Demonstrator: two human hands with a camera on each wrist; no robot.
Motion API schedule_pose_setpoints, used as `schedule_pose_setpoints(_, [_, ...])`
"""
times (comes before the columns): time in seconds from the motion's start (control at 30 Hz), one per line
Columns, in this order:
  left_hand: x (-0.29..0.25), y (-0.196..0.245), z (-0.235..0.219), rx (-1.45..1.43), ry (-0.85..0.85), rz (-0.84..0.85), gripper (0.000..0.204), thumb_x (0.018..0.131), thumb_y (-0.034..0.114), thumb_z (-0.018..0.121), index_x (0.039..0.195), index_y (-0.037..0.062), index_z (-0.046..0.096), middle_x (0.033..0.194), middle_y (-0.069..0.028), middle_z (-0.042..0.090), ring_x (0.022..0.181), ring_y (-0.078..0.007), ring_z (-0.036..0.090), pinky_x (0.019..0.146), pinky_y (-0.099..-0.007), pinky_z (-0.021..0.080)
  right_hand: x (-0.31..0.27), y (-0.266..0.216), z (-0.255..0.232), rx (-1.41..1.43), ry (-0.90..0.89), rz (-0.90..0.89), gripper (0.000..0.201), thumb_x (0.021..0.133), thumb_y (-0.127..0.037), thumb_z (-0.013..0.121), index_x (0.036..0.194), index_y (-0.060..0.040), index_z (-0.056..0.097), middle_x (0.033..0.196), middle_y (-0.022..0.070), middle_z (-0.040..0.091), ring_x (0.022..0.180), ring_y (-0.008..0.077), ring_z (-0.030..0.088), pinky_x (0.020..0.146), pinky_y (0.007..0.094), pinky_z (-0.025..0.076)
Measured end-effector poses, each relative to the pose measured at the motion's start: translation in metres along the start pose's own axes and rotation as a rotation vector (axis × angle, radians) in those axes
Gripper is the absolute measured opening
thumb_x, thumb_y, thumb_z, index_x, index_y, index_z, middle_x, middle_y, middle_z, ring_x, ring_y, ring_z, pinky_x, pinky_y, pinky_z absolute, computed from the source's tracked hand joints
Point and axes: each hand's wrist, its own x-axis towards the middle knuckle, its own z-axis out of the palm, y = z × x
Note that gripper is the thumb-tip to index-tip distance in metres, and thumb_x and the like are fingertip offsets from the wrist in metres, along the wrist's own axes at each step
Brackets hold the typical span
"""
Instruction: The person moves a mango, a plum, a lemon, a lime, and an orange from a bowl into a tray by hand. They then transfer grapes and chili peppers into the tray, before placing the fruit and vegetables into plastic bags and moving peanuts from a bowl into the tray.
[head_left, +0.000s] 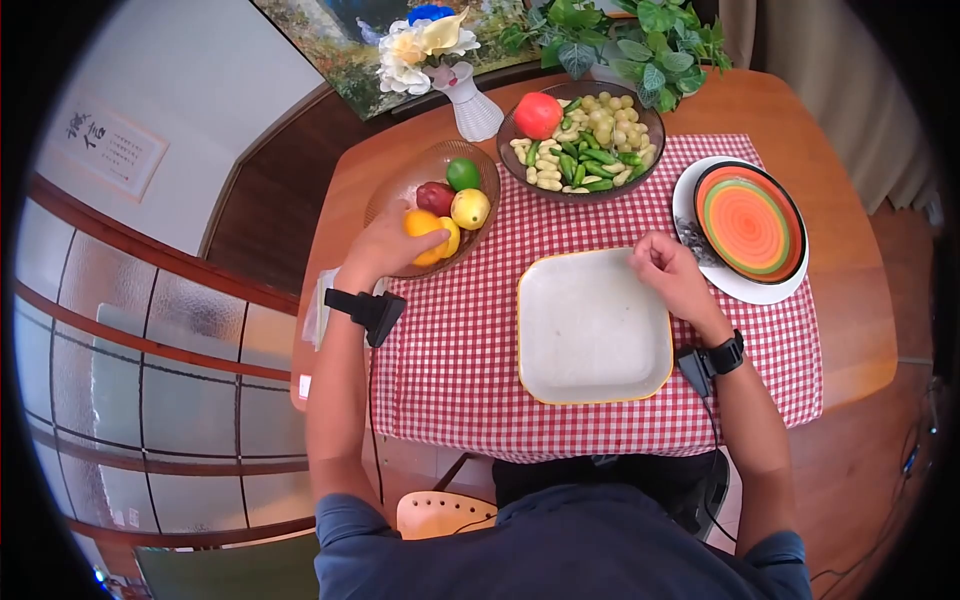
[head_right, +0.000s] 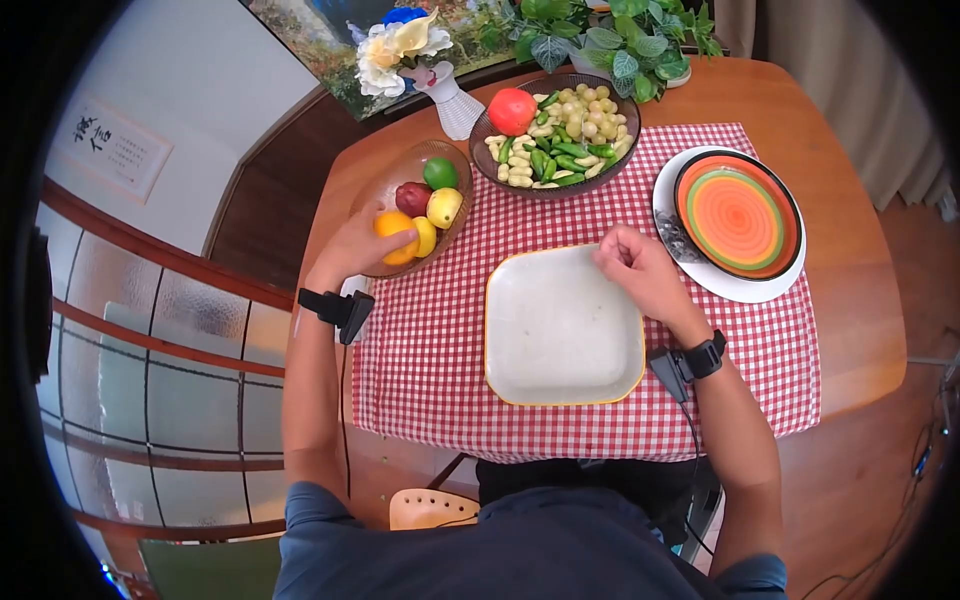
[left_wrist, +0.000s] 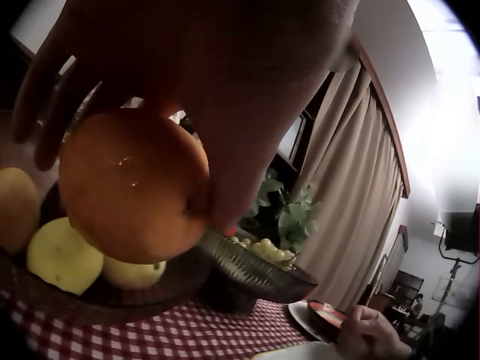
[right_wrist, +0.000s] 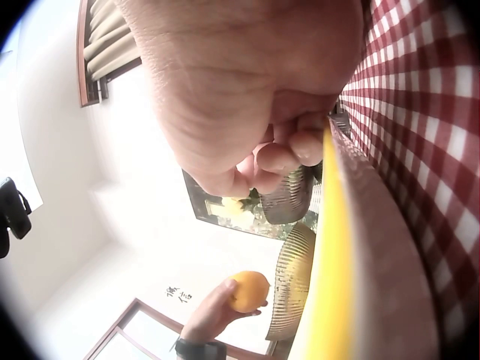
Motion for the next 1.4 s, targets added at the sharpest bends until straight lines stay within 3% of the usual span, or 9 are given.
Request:
schedule_pose_setpoints(0.07, [0.005,0.003,-0.003,0.126,-0.004,-0.039,0.079,0.081,0.049,0.072,0.136,-0.0027,0.050,0.133,-0.0285,0.053,0.126,-0.0383,0.052,0.107,-0.0412,0.041,-0.001,-0.004,0.001,-0.001,-0.007,0.026,0.016,0.095,-0.014,0.062,0.083,-0.0061,0.054,0.072,-0.0096,0.048,0.064,0.0002,0.040,0.057,0.0192,0.036])
schedule_pose_setpoints(0.17, [0.028,0.024,-0.002,0.069,0.124,0.302,0.080,0.080,0.049,0.071,0.138,-0.0002,0.046,0.127,-0.0248,0.057,0.120,-0.0370,0.055,0.101,-0.0421,0.045,-0.002,-0.008,0.002,-0.037,-0.006,0.057,0.016,0.094,-0.014,0.063,0.083,-0.0058,0.055,0.071,-0.0092,0.048,0.065,0.0002,0.041,0.057,0.0195,0.036])
schedule_pose_setpoints(0.4, [0.131,0.109,0.034,-0.053,0.268,0.558,0.074,0.079,0.032,0.074,0.140,0.0057,0.042,0.136,-0.0265,0.045,0.118,-0.0428,0.054,0.100,-0.0447,0.046,-0.003,-0.010,0.000,-0.036,-0.006,0.089,0.015,0.093,-0.014,0.065,0.085,-0.0052,0.057,0.071,-0.0085,0.051,0.063,0.0003,0.043,0.055,0.0199,0.038])
schedule_pose_setpoints(0.7, [0.179,0.139,0.066,-0.001,0.271,0.463,0.065,0.080,0.031,0.074,0.134,0.0069,0.047,0.130,-0.0213,0.050,0.114,-0.0403,0.056,0.098,-0.0435,0.048,-0.002,-0.019,-0.001,-0.052,-0.022,0.098,0.017,0.092,-0.014,0.067,0.084,-0.0036,0.056,0.070,-0.0052,0.054,0.062,0.0025,0.047,0.056,0.0219,0.041])
schedule_pose_setpoints(0.87, [0.105,0.143,0.031,-0.256,0.403,0.693,0.057,0.079,0.021,0.074,0.128,0.0031,0.051,0.124,-0.0211,0.054,0.111,-0.0386,0.057,0.097,-0.0412,0.048,-0.003,-0.015,0.000,-0.069,-0.002,0.069,0.016,0.091,-0.012,0.066,0.082,-0.0039,0.056,0.069,-0.0063,0.052,0.063,0.0019,0.045,0.056,0.0216,0.040])
schedule_pose_setpoints(1.07, [-0.041,0.139,0.048,-0.299,-0.061,0.782,0.048,0.080,0.023,0.074,0.121,0.0052,0.057,0.118,-0.0153,0.057,0.109,-0.0339,0.059,0.093,-0.0391,0.049,-0.004,-0.012,0.001,-0.029,-0.017,0.078,0.016,0.092,-0.013,0.065,0.083,-0.0048,0.055,0.069,-0.0079,0.047,0.063,0.0013,0.042,0.055,0.0210,0.037])
schedule_pose_setpoints(1.13, [-0.069,0.137,0.069,-0.298,-0.261,0.657,0.051,0.079,0.026,0.074,0.122,0.0062,0.056,0.115,-0.0158,0.058,0.107,-0.0341,0.060,0.092,-0.0399,0.049,-0.002,-0.007,0.001,-0.064,-0.004,0.041,0.016,0.092,-0.014,0.065,0.083,-0.0048,0.055,0.069,-0.0081,0.047,0.064,0.0013,0.042,0.056,0.0209,0.037])
schedule_pose_setpoints(1.27, [-0.085,0.132,0.081,-0.183,-0.320,0.595,0.053,0.086,0.038,0.063,0.126,0.0057,0.055,0.116,-0.0187,0.058,0.099,-0.0370,0.063,0.084,-0.0443,0.053,-0.003,-0.003,-0.001,-0.072,-0.023,0.058,0.014,0.095,-0.013,0.062,0.084,-0.0070,0.054,0.077,-0.0086,0.051,0.069,-0.0008,0.044,0.060,0.0180,0.038])
schedule_pose_setpoints(1.4, [-0.072,0.122,0.087,-0.115,-0.062,0.599,0.057,0.085,0.038,0.066,0.129,0.0042,0.053,0.119,-0.0187,0.057,0.101,-0.0377,0.062,0.086,-0.0446,0.052,-0.001,0.004,-0.002,-0.060,-0.026,0.035,0.014,0.096,-0.013,0.061,0.085,-0.0071,0.054,0.079,-0.0082,0.051,0.070,-0.0003,0.044,0.061,0.0181,0.039])
